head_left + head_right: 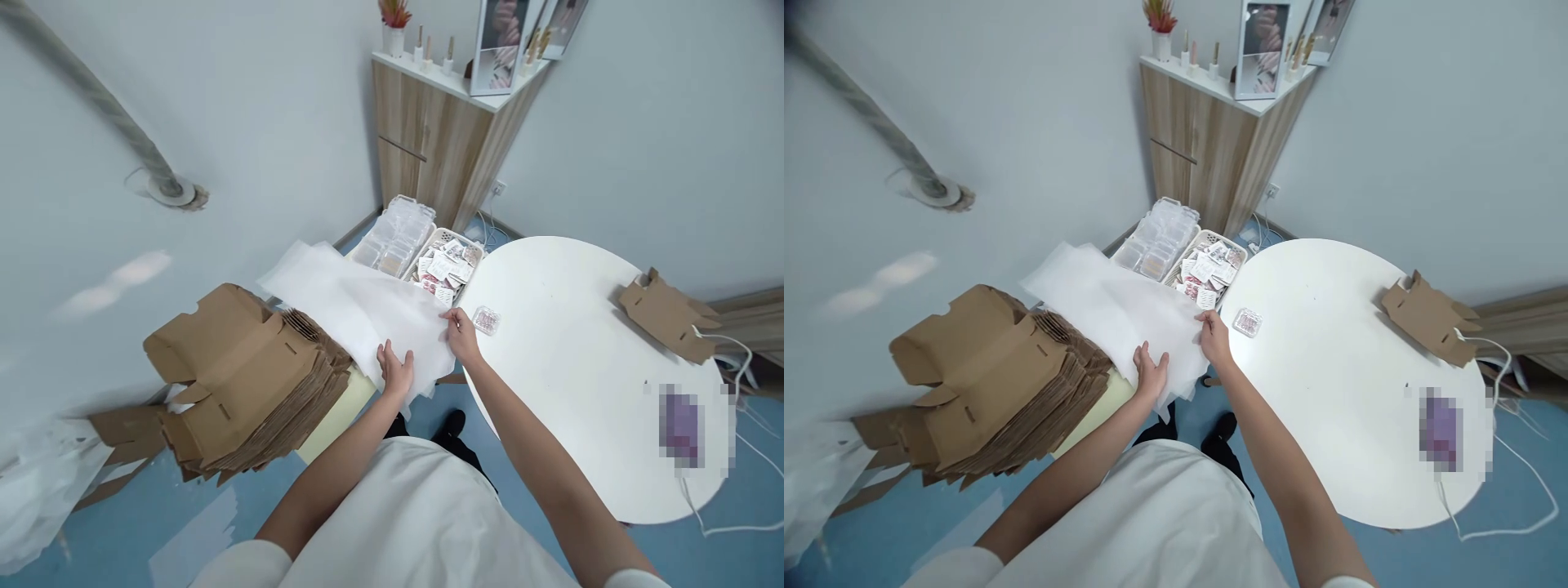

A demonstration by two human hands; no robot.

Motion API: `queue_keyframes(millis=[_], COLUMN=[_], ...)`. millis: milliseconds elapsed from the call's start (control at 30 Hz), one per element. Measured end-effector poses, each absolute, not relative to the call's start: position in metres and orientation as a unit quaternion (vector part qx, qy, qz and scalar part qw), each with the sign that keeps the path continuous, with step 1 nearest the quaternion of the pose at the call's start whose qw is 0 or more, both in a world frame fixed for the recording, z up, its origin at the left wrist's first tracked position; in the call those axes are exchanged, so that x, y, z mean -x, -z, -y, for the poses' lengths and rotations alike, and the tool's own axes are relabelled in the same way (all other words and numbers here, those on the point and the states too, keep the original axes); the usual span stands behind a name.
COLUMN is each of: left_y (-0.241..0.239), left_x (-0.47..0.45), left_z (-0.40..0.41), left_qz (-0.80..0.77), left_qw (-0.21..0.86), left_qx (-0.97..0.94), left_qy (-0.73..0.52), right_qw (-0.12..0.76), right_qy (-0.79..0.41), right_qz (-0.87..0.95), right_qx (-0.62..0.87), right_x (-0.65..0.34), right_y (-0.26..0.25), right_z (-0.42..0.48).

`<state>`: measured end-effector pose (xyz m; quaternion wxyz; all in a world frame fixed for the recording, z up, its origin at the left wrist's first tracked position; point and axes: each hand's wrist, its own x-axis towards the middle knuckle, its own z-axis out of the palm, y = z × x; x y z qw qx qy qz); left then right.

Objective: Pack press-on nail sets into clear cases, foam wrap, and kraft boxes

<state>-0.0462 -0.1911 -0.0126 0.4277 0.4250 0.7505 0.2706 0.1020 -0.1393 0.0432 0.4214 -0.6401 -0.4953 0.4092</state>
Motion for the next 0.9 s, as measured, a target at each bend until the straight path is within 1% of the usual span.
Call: queue_keyframes(millis=[100, 200, 333, 400, 500, 600, 733, 900], left_y=[0.003, -0.009, -0.016, -0.013, -0.003, 0.008, 0.02, 0.026], left_x=[0.019, -0.019, -0.08, -0.11, -0.151, -0.185, -0.209, -0.214], left_z=[0.197, 0.209, 0.23, 0.239, 0.247, 0.253, 0.262, 0.267], left_qz=[-0.718, -0.674, -0.575, -0.541, -0.521, -0.514, -0.532, -0.515], left_qw=[0.47, 0.546, 0.691, 0.716, 0.688, 0.617, 0.515, 0.453], left_qx=[-0.423, -0.398, -0.376, -0.399, -0.477, -0.58, -0.665, -0.723], left_qy=[-0.292, -0.299, -0.225, -0.191, -0.167, -0.138, -0.094, -0.083], right_qw=[0.464, 0.506, 0.542, 0.556, 0.566, 0.539, 0.433, 0.306], right_qy=[-0.411, -0.392, -0.346, -0.33, -0.324, -0.31, -0.29, -0.243], right_qz=[0.43, 0.352, 0.256, 0.221, 0.194, 0.182, 0.217, 0.336], right_qx=[0.657, 0.683, 0.722, 0.73, 0.733, 0.762, 0.825, 0.857], right_x=[-0.147, -0.197, -0.263, -0.293, -0.332, -0.364, -0.389, -0.399], right_y=[-0.04, -0.034, -0.023, -0.016, -0.003, 0.013, 0.032, 0.042], right_z=[0.163, 0.202, 0.264, 0.294, 0.335, 0.371, 0.4, 0.4])
